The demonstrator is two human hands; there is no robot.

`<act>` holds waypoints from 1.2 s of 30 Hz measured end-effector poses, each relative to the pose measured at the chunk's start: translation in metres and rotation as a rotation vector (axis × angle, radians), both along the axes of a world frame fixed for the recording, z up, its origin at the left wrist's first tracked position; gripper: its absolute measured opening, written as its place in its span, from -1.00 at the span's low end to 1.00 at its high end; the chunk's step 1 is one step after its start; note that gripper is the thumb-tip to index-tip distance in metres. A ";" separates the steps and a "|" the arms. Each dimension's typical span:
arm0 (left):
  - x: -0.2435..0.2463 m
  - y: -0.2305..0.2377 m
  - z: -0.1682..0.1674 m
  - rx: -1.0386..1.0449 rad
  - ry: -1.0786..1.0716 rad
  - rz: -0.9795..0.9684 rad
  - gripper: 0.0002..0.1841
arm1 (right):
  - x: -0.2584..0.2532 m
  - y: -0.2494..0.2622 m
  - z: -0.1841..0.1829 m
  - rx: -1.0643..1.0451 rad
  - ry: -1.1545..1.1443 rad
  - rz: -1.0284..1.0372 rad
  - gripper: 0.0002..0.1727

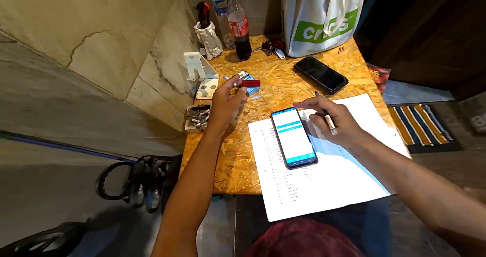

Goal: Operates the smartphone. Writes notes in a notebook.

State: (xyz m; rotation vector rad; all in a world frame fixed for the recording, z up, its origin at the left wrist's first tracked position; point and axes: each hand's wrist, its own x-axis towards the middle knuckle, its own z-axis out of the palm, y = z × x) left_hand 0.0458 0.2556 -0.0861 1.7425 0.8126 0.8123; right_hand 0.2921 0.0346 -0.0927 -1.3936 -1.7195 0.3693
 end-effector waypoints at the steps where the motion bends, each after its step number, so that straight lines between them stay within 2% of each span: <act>1: 0.000 0.000 0.001 0.001 0.017 -0.002 -0.46 | 0.000 0.000 0.000 -0.005 -0.001 -0.004 -0.55; 27: 0.001 -0.001 0.003 -0.002 0.035 -0.005 -0.48 | 0.007 0.000 -0.001 0.011 -0.028 -0.015 -0.61; 36: 0.001 -0.002 0.005 -0.022 0.034 0.012 -0.49 | 0.016 -0.003 0.008 0.021 -0.002 -0.059 -0.64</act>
